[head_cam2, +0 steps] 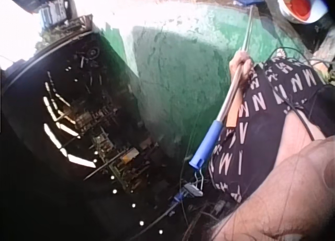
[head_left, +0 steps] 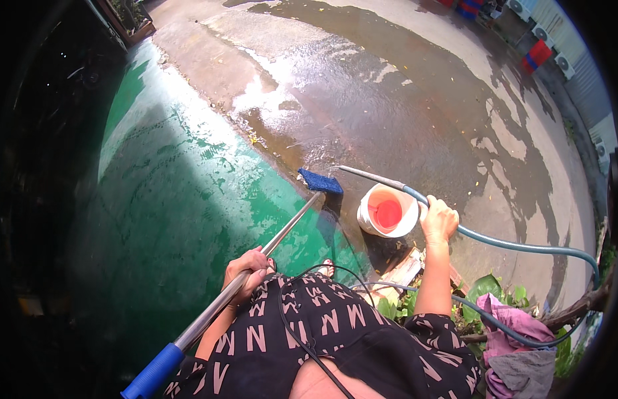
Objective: The person mops a green concrete floor in a workshop using a flat mop and a hose. They rinse the mop head with water from the hose and continue cleaning the floor around parked motorcycles and metal racks.
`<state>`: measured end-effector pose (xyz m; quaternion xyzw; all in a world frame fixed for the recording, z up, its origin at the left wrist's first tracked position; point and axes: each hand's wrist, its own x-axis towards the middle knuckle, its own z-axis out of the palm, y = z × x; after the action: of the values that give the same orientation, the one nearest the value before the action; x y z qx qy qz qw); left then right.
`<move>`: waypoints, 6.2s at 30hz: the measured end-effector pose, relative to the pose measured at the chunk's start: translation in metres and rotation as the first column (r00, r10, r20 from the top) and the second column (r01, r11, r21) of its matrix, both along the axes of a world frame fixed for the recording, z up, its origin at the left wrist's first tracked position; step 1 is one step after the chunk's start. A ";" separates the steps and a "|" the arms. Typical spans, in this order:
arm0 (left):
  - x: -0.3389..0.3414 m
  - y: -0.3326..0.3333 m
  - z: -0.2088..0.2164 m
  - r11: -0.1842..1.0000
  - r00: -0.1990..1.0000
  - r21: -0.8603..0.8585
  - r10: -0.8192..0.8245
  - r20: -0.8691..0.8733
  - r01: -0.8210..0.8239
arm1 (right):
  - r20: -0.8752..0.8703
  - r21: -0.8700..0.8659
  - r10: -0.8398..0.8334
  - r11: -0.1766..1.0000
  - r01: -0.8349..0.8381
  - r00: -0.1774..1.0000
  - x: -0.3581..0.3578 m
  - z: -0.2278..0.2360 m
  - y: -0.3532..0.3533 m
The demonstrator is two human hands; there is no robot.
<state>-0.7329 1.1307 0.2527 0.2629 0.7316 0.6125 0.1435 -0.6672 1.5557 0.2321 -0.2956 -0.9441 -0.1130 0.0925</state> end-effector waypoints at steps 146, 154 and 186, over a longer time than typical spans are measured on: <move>0.024 -0.114 -0.062 0.966 0.970 0.107 0.229 0.081 -0.237 | 0.225 -0.698 0.481 0.687 -0.205 0.847 -0.009 -0.283 -0.261; -0.017 -0.169 -0.096 0.978 0.989 0.142 0.149 0.012 -0.150 | 0.135 -0.801 0.469 0.570 -0.183 0.873 -0.032 -0.282 -0.314; -0.047 -0.390 -0.051 0.363 0.345 -0.324 0.932 0.114 -0.874 | -0.043 -0.837 0.827 0.277 -0.473 0.560 -0.371 -0.293 -0.392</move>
<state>-0.7795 0.7411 0.2018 -0.2929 0.7841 0.5391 -0.0932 -1.0380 1.1634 -0.0605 0.1529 -0.9208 0.2959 -0.2029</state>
